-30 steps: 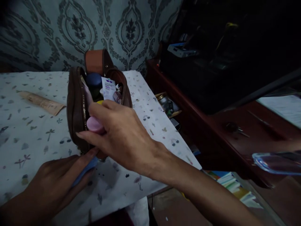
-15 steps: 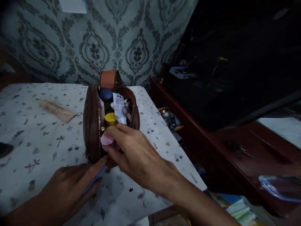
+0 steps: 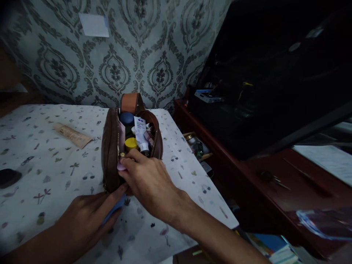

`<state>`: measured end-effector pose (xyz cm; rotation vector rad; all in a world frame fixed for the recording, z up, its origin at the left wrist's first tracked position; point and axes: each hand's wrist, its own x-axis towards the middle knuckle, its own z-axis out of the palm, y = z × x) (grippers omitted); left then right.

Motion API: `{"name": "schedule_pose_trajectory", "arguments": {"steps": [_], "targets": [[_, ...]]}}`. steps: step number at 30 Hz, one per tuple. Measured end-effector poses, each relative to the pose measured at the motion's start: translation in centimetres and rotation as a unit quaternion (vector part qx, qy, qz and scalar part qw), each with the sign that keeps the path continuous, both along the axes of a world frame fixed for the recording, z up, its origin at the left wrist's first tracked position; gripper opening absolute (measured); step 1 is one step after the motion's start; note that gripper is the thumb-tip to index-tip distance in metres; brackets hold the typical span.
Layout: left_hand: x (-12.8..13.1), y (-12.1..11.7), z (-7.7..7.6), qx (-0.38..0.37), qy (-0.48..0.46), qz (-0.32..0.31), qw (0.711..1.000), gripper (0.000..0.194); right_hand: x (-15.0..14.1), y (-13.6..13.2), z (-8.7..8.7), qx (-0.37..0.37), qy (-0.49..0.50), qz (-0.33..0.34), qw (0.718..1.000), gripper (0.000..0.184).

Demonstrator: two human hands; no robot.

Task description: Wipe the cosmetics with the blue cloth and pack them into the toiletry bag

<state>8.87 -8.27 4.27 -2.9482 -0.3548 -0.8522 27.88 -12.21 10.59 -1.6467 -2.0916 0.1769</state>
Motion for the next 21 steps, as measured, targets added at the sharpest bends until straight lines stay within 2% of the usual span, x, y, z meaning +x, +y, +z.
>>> {"name": "schedule_pose_trajectory", "arguments": {"steps": [6, 9, 11, 14, 18, 21], "targets": [[-0.1, 0.0, 0.0, -0.017, 0.005, 0.0, 1.0, 0.035, 0.0, -0.3, -0.4, 0.018, 0.044, 0.014, 0.999, 0.016], [-0.3, 0.0, -0.3, -0.012, 0.007, 0.002, 1.0, 0.036, 0.7, -0.6, -0.2, 0.068, 0.093, 0.02, 0.993, 0.026], [-0.5, 0.0, -0.6, -0.008, 0.01, 0.007, 1.0, 0.038, 1.4, -0.7, 0.0, 0.12, 0.094, -0.016, 0.988, 0.027], [-0.6, 0.0, -0.9, -0.013, 0.016, 0.009, 1.0, 0.041, 1.9, -0.5, 0.4, 0.129, 0.003, -0.099, 0.987, 0.021], [-0.6, 0.0, -1.1, -0.008, 0.022, 0.01, 1.0, 0.044, 1.1, 0.0, 1.3, 0.026, -0.168, -0.139, 0.976, 0.013], [-0.5, 0.1, -1.2, -0.006, 0.027, 0.012, 1.0, 0.043, 0.3, 0.3, 1.9, 0.0, -0.22, -0.161, 0.962, 0.016]]}}
